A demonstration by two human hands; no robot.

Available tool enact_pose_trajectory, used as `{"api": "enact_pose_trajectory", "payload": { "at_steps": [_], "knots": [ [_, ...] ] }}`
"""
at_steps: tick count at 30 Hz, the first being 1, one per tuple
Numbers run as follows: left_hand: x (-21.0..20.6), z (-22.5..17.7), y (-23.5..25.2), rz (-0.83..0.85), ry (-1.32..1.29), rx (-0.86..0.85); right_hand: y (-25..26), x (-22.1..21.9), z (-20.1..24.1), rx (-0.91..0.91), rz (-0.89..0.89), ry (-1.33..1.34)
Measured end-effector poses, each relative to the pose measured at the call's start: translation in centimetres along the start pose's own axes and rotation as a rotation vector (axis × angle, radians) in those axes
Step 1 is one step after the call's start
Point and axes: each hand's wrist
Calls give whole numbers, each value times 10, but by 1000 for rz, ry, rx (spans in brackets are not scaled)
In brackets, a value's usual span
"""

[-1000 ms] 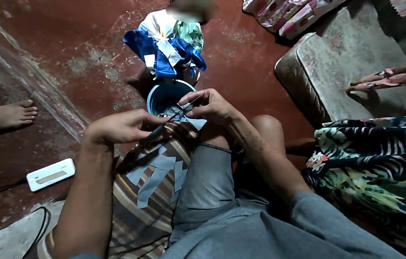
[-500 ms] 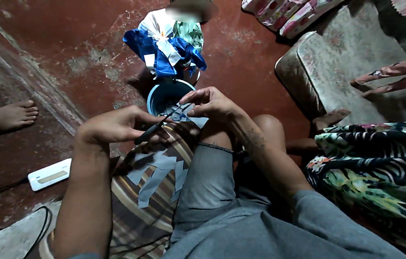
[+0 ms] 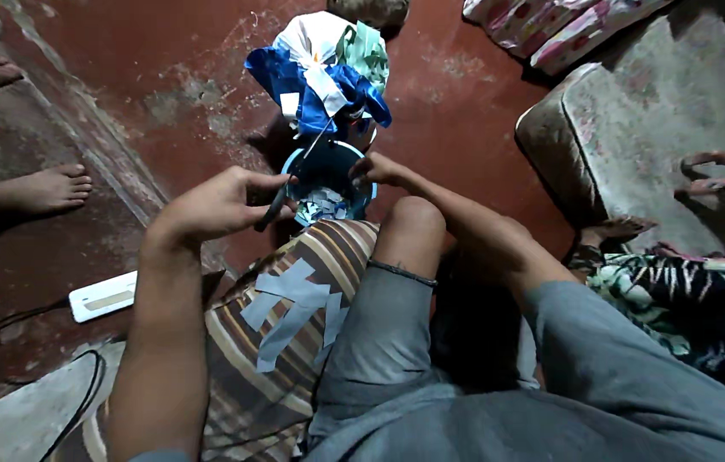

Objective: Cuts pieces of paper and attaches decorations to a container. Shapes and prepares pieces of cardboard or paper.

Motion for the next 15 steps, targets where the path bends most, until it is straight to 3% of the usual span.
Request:
{"api": "enact_pose_trajectory", "payload": {
  "at_steps": [4, 8, 15],
  "knots": [
    [-3, -5, 3, -44, -30, 37, -46, 22, 63, 298, -145, 344],
    [-5, -10, 2, 0, -18, 35, -102, 21, 112, 480, -229, 536],
    [3, -6, -6, -3, -4, -16, -141, -20, 115, 459, -233, 812]
  ]
}}
Point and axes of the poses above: each hand's wrist, its own y-axis towards the middle knuckle, its own x-axis out of the back of the hand, z = x × y
